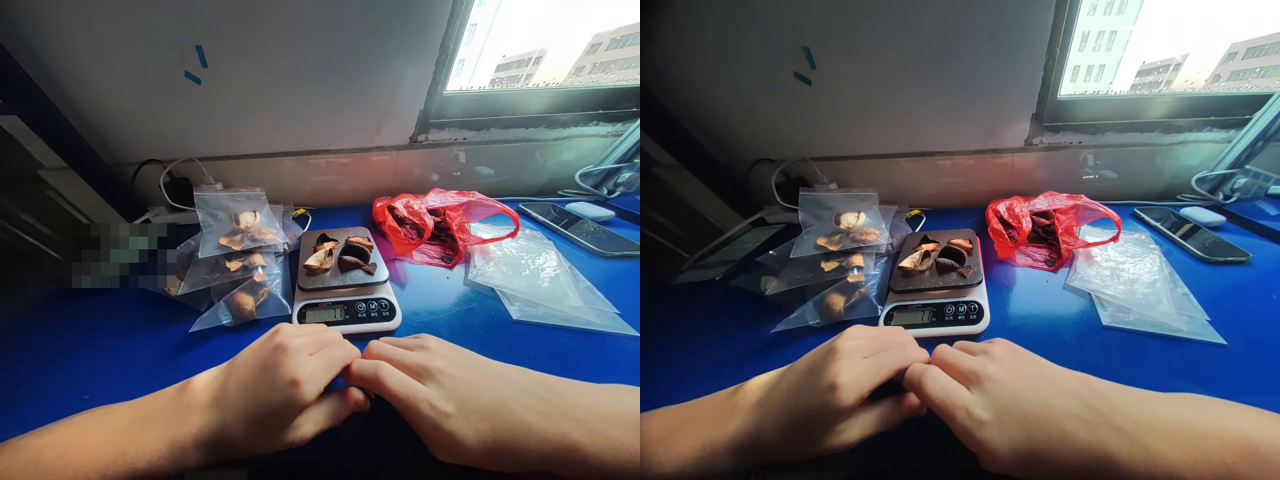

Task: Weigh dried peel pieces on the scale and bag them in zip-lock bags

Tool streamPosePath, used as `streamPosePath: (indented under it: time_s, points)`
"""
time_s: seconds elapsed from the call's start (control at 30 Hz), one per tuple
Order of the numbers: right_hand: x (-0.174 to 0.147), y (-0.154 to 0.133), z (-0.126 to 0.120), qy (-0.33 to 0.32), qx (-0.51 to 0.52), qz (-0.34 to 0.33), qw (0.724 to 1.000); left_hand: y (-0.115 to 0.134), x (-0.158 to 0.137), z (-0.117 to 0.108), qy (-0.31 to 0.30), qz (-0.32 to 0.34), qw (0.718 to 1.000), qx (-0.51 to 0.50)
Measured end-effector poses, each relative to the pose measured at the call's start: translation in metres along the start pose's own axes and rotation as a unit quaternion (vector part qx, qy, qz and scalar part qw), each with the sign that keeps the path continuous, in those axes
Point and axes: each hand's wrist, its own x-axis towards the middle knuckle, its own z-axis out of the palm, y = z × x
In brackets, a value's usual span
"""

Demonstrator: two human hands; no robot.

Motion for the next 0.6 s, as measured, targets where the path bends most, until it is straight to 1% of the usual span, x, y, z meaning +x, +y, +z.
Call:
streamPosePath:
  time_s: [0.1,0.27,0.33,0.4,0.5,0.6]
  points:
    - [0.0,0.001,0.002,0.011,-0.019,-0.012,1.0,0.0,-0.001,0.001,-0.002,-0.004,1.0,-0.006]
    - [0.001,0.004,0.007,0.031,-0.066,-0.002,0.997,0.0,0.0,0.005,0.022,-0.006,1.0,0.002]
    - [0.002,0.005,0.008,0.032,-0.069,-0.005,0.997,0.0,0.0,0.006,0.032,-0.008,0.999,0.008]
    - [0.003,0.006,0.009,0.047,-0.059,-0.014,0.997,0.001,0.001,0.006,0.033,-0.014,0.999,0.012]
    - [0.003,0.006,0.006,0.11,-0.054,-0.033,0.992,0.001,0.0,0.003,0.04,-0.022,0.998,0.031]
    - [-0.001,0.007,-0.005,0.19,-0.099,-0.044,0.976,0.001,-0.003,-0.003,0.066,-0.014,0.996,0.056]
